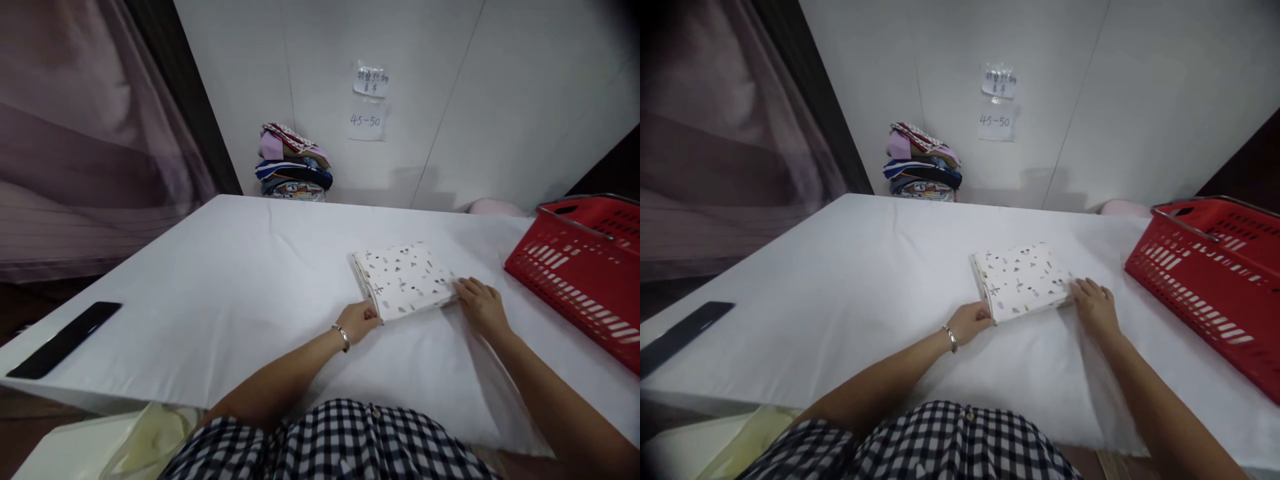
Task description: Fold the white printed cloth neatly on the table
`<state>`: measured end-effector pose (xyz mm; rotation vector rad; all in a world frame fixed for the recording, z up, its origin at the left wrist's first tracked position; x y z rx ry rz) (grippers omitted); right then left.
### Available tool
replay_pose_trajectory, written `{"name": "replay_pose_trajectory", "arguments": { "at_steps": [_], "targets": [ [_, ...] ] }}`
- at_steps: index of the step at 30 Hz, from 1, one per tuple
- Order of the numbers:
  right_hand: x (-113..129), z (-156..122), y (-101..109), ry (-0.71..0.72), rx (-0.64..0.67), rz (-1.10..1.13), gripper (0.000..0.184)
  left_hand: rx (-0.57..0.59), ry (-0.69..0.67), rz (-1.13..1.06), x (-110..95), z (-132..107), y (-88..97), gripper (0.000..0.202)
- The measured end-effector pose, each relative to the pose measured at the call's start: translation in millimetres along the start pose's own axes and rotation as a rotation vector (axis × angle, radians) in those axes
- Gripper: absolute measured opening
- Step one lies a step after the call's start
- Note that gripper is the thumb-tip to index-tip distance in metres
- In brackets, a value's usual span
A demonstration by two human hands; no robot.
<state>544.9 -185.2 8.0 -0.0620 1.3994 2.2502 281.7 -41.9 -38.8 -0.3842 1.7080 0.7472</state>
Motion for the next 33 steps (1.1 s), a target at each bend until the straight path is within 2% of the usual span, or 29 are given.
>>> {"name": "replay_pose_trajectory", "arguments": {
  "at_steps": [1,3,6,9,11,13,15,19,22,25,29,31,33],
  "targets": [
    [6.7,4.5,6.7,-0.008,-0.034,0.034,0.034,0.011,-0.005,-0.002,-0.7,-4.5,-3.8,0.01],
    [41.4,7.8,25.0,0.077,-0.099,0.179,0.031,-0.039,-0.017,0.031,-2.1,-6.4,4.9,0.009],
    [101.3,1.2,52.2,0.16,-0.138,0.359,0.024,-0.18,-0.048,0.15,-5.1,4.9,40.3,0.012],
    [146.4,-6.4,65.1,0.213,-0.089,0.402,0.025,-0.266,-0.117,0.262,-12.4,26.4,68.8,0.022],
    [162.4,-8.4,67.3,0.24,-0.067,0.393,0.028,-0.274,-0.216,0.331,-22.4,43.6,74.8,0.035],
    [169.9,-8.1,65.7,0.257,-0.063,0.372,0.031,-0.245,-0.293,0.409,-30.8,62.8,72.1,0.051],
    [173.8,-6.8,62.1,0.266,-0.063,0.349,0.033,-0.182,-0.307,0.483,-33.3,83.8,65.6,0.061],
    [176.0,-4.9,56.6,0.281,-0.072,0.324,0.028,-0.057,-0.268,0.602,-29.6,114.8,58.0,0.055],
    [164.2,-4.9,49.3,0.327,-0.064,0.308,0.025,-0.047,-0.271,0.63,-29.0,115.2,61.6,0.044],
    [124.3,-1.6,32.1,0.293,-0.056,0.258,0.028,-0.029,-0.315,0.652,-30.0,94.1,58.2,0.034],
    [54.5,8.1,7.2,0.041,-0.021,0.194,0.03,0.036,-0.452,0.699,-34.4,48.1,36.8,0.017],
    [42.1,10.6,7.7,-0.022,-0.033,0.266,0.032,0.052,-0.472,0.701,-34.5,31.1,28.9,0.014],
    [46.6,11.6,15.8,-0.029,-0.057,0.372,0.031,0.04,-0.474,0.679,-36.0,22.3,26.3,0.015]
  ]
}}
Point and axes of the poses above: each hand's wrist, its own z-axis towards the middle knuckle, its own y-axis out of the back of the hand, x = y × z, the point moved 9 cm from there along z, towards the middle knuckle, and after that the axes turned 14 degrees about -z, right-handed, at the moved point
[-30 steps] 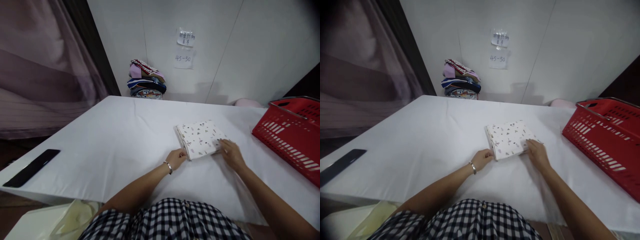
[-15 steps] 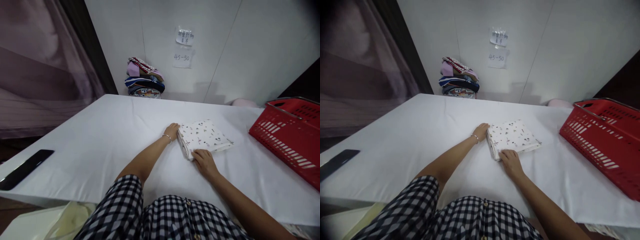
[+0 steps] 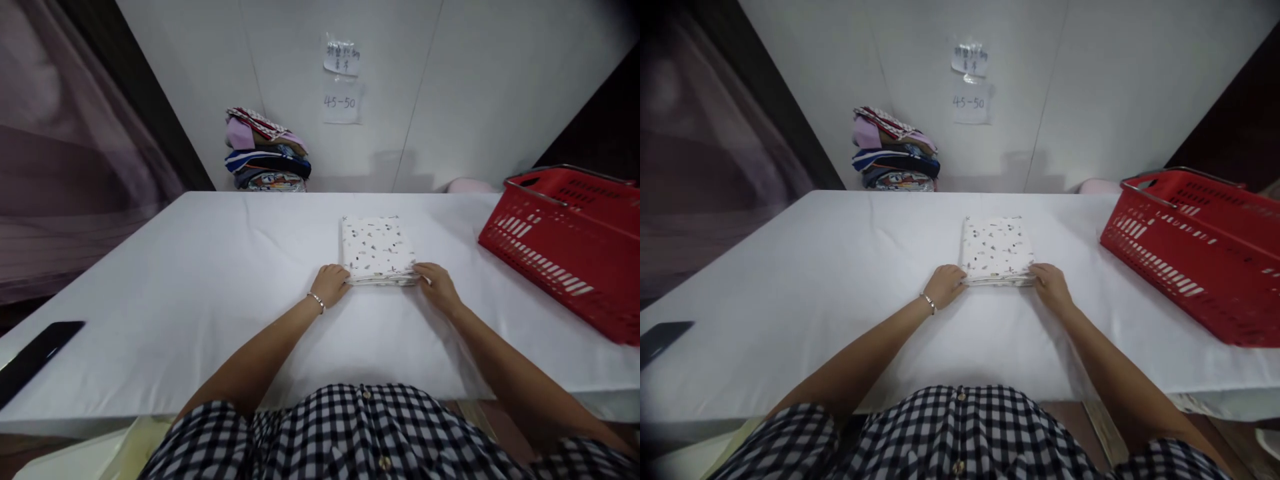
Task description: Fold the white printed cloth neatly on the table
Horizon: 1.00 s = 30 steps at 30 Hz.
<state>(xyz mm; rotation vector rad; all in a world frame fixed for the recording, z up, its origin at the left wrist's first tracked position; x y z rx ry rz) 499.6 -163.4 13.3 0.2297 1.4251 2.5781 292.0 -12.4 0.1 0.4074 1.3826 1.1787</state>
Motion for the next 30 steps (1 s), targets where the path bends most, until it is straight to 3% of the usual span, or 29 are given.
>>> {"name": "replay_pose_trajectory", "arguments": {
  "at_steps": [3,6,13,22,30],
  "targets": [
    [24.7,-0.5,4.1,0.051,0.013,0.076,0.028,-0.035,0.016,-0.017,-4.1,2.1,3.0,0.02],
    [38.6,-1.6,2.1,0.102,0.052,0.015,0.027,-0.025,0.026,-0.004,-7.8,11.8,0.9,0.024],
    [26.3,-0.3,-10.1,0.122,0.111,-0.151,0.026,0.048,-0.007,0.074,-16.4,25.5,-12.0,0.02],
    [18.7,3.2,-5.2,0.094,0.075,-0.164,0.024,0.047,-0.017,0.142,-22.9,26.9,-11.2,0.019],
    [20.0,1.0,-9.4,0.161,0.127,-0.125,0.026,0.062,-0.03,0.191,-30.7,30.0,-14.7,0.017]
  ]
}}
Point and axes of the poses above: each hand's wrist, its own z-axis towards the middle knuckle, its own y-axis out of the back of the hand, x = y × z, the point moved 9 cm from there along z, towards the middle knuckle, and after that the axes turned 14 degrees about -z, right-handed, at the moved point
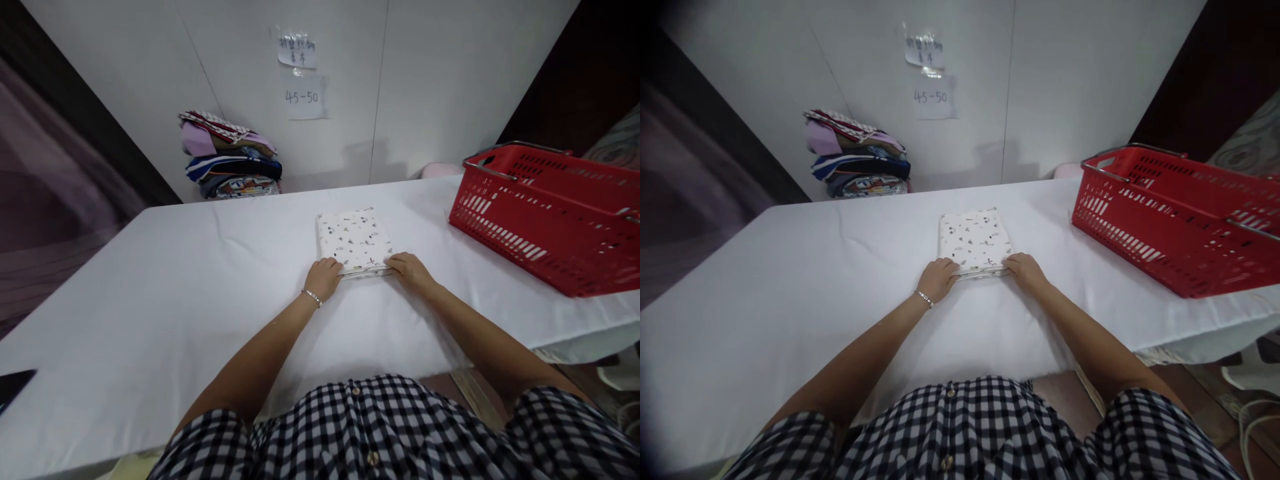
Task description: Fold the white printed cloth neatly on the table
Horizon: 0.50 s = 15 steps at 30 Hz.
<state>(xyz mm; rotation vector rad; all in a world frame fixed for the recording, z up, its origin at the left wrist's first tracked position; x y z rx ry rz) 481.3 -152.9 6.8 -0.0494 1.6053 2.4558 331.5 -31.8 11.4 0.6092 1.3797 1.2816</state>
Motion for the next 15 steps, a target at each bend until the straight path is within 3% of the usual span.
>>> {"name": "replay_pose_trajectory", "arguments": {
  "at_steps": [6,15],
  "targets": [
    [-2.7,1.5,1.0,-0.029,-0.029,-0.043,0.024,0.021,0.008,0.079,-1.1,5.7,-4.5,0.015],
    [6.4,-6.4,1.3,0.02,-0.018,-0.006,0.025,-0.05,-0.074,0.023,0.9,-7.5,-7.0,0.019]
  ]
}}
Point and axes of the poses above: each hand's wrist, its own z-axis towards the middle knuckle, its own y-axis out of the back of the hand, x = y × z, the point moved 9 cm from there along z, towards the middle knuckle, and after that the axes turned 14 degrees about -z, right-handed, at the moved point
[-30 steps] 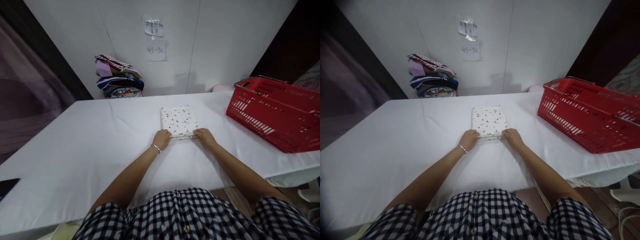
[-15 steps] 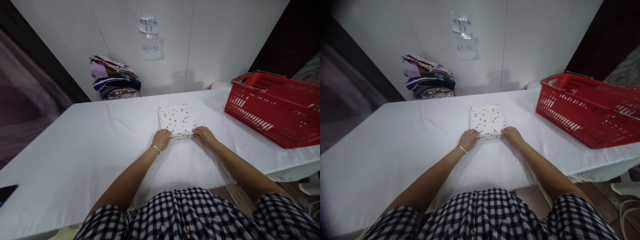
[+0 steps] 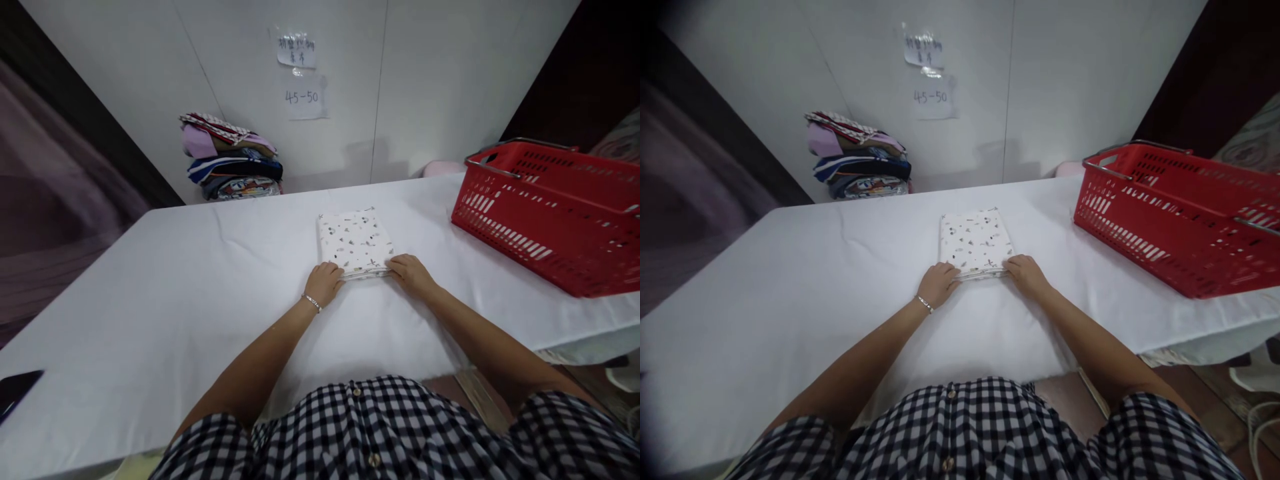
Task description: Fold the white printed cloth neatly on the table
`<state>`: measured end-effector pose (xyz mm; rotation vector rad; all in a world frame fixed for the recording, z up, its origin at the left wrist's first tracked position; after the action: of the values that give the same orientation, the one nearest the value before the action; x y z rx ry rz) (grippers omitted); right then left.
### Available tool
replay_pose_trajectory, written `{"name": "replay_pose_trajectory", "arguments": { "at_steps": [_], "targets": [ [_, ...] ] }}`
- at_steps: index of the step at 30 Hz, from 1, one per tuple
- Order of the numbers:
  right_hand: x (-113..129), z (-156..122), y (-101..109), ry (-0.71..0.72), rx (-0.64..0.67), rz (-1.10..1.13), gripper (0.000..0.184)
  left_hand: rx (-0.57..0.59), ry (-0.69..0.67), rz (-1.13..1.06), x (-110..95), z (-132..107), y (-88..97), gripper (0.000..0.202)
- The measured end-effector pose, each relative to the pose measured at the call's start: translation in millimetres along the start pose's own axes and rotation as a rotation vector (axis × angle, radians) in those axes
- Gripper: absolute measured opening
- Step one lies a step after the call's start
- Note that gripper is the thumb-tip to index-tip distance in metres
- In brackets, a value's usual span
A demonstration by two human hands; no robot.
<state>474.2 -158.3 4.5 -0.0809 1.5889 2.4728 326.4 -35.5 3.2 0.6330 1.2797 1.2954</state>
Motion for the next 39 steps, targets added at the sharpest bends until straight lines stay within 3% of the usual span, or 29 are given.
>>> {"name": "replay_pose_trajectory", "arguments": {
  "at_steps": [12,17,26,31,34,36,39],
  "targets": [
    [-2.7,-7.6,1.4,-0.025,-0.071,0.037,0.024,-0.07,0.039,0.036,4.1,-12.6,2.1,0.014],
    [11.2,-6.3,2.1,0.015,-0.056,0.036,0.029,-0.087,0.04,0.008,6.5,-16.1,3.9,0.021],
    [14.2,4.5,-2.3,-0.027,0.007,-0.056,0.02,0.01,0.037,0.105,8.5,-9.9,6.5,0.017],
    [65.9,11.6,3.2,-0.04,0.079,-0.012,0.017,-0.057,0.139,0.14,49.6,-16.0,30.0,0.018],
    [106.8,17.2,14.0,0.056,0.04,0.109,0.02,-0.132,0.214,0.133,69.5,-20.9,42.9,0.022],
    [119.5,19.4,22.1,0.116,0.002,0.207,0.02,-0.155,0.177,0.112,61.9,-23.6,43.1,0.028],
    [106.1,20.9,28.7,0.123,-0.046,0.353,0.021,-0.118,-0.002,0.037,21.8,-28.2,29.1,0.039]
  ]
}}
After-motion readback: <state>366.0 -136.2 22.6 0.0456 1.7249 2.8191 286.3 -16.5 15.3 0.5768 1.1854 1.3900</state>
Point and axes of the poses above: each hand's wrist, its own z-axis towards the middle knuckle, its own y-axis out of the back of the hand, x = y × z, the point moved 9 cm from there along z, towards the middle knuckle, and after that the axes turned 14 degrees about -z, right-handed, at the moved point
